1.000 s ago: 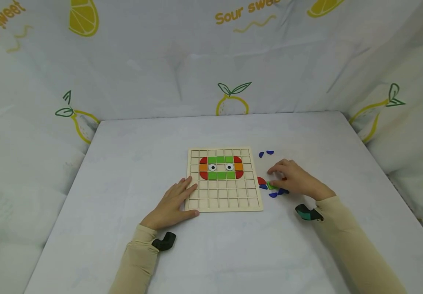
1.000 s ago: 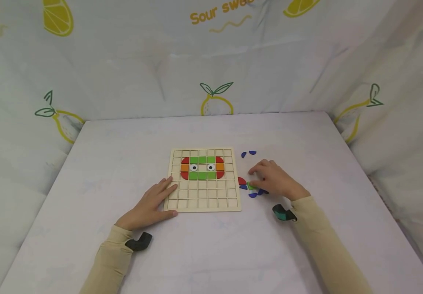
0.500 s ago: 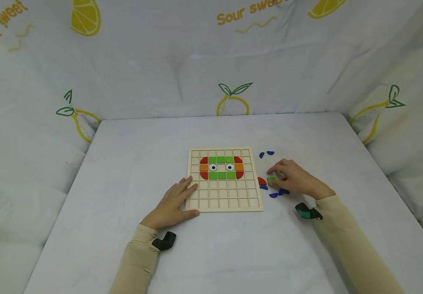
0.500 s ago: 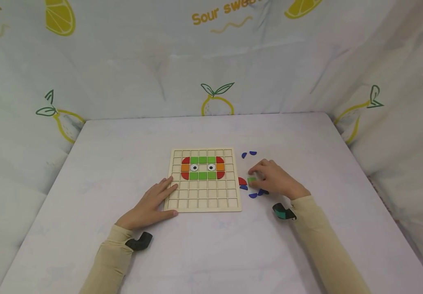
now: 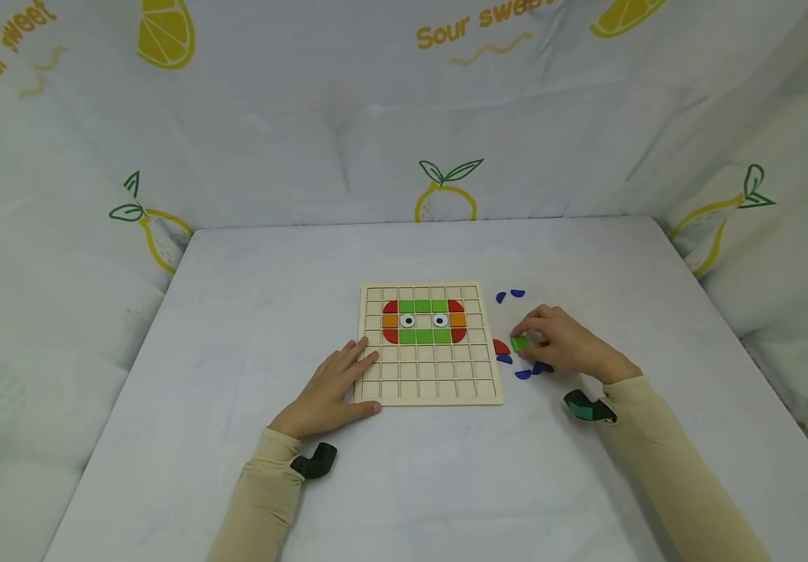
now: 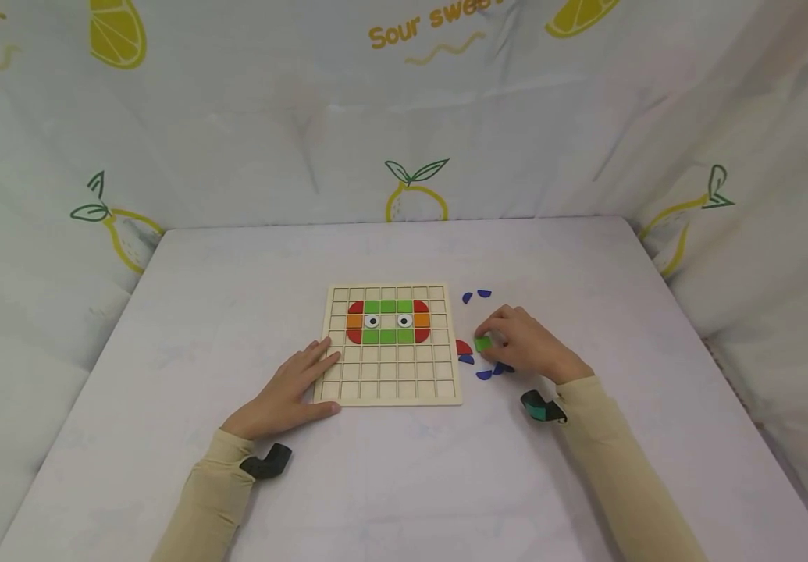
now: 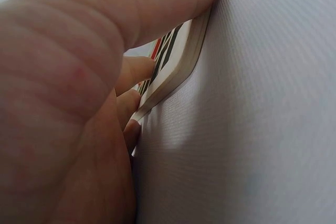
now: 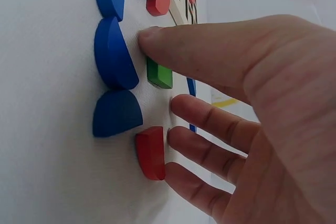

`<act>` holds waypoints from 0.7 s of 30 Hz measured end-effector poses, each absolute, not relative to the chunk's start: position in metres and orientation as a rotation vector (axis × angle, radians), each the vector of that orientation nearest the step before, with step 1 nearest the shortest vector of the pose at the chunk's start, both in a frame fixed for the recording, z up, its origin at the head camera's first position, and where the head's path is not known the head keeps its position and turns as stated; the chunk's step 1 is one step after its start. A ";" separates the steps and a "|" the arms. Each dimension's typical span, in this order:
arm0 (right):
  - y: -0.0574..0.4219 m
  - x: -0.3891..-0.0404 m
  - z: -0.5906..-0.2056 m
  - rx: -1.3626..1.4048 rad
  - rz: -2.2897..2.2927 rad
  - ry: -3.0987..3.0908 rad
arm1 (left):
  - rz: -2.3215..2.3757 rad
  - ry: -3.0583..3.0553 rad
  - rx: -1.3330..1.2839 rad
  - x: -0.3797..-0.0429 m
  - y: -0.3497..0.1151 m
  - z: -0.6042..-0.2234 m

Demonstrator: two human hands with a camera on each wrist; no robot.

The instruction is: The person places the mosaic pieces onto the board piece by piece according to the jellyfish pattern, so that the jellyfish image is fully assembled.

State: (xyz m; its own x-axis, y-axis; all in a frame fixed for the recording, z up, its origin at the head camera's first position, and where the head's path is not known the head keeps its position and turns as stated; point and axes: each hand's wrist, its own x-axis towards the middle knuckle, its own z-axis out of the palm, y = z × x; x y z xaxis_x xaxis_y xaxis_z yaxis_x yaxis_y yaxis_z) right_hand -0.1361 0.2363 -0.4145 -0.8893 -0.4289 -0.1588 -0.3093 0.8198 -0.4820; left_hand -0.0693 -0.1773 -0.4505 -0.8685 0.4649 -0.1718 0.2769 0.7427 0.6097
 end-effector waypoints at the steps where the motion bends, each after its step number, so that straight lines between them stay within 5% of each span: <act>1: 0.236 -0.136 -0.414 -0.568 -0.669 2.746 | 0.847 2.632 0.579 -0.069 -0.177 -0.450; 21: 0.197 -0.145 -0.387 -0.622 -0.791 2.751 | 0.861 2.630 0.571 -0.068 -0.176 -0.447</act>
